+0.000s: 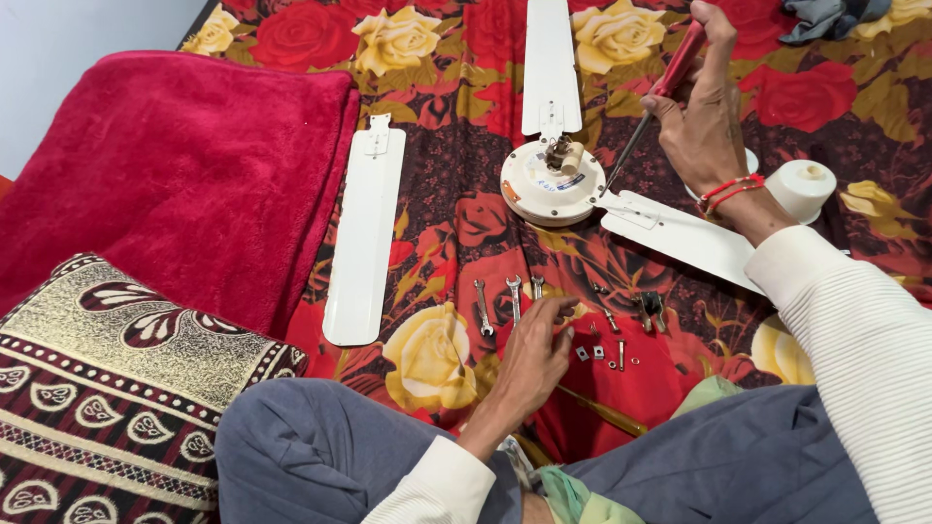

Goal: The person assembles a ceiling fan by attaching white blades to the central motor housing using a screwdriver and wrench. They tighten screws on each blade, then place the remaining blades aside.

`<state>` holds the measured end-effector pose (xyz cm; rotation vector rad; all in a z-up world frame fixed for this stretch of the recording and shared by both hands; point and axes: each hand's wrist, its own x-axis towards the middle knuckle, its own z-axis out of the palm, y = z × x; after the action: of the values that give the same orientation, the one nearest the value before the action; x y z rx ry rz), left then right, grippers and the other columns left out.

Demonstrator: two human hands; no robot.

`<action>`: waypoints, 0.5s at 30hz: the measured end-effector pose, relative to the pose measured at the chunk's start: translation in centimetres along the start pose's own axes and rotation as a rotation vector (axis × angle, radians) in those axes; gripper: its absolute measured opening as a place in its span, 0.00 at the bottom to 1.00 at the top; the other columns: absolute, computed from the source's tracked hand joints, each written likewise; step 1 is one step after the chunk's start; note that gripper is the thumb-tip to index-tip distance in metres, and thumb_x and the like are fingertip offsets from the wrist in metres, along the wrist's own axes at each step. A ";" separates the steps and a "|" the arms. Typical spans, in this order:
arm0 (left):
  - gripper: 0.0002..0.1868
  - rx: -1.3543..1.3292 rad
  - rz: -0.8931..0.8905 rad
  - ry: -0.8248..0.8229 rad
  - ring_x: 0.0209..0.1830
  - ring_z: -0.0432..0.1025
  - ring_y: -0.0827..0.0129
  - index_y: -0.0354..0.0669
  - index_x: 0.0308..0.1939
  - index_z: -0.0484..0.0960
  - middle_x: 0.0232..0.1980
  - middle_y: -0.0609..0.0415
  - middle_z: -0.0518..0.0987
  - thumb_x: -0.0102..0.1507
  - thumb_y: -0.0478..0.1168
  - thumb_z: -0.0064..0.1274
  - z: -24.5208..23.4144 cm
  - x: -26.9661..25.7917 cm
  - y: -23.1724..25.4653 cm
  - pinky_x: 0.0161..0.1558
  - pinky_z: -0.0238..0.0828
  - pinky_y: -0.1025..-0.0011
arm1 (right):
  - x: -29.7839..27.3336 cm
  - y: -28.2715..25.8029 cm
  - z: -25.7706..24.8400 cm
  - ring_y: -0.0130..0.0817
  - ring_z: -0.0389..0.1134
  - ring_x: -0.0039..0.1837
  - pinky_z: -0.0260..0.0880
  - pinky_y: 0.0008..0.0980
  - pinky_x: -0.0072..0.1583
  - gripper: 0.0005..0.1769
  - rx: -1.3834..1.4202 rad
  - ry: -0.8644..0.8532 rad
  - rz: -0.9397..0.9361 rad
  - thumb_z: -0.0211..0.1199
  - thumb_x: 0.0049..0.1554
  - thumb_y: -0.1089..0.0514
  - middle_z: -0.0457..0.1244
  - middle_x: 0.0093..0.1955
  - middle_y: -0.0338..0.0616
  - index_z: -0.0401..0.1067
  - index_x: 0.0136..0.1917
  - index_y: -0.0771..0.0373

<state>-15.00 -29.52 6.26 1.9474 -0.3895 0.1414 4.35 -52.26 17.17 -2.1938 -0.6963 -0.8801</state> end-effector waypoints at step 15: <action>0.17 0.023 0.003 0.050 0.56 0.75 0.51 0.33 0.57 0.75 0.54 0.42 0.78 0.63 0.28 0.50 0.1 0.2 0.0 0.55 0.72 0.61 | 0.0 0.5 1.5 0.45 0.77 0.56 0.78 0.39 0.54 0.42 -0.003 -0.018 0.048 0.63 0.69 0.74 0.68 0.50 0.54 0.38 0.79 0.52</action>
<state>-14.85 -29.68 6.22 1.9626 -0.3591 0.1966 5.32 -51.48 16.12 -2.2144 -0.6482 -0.8389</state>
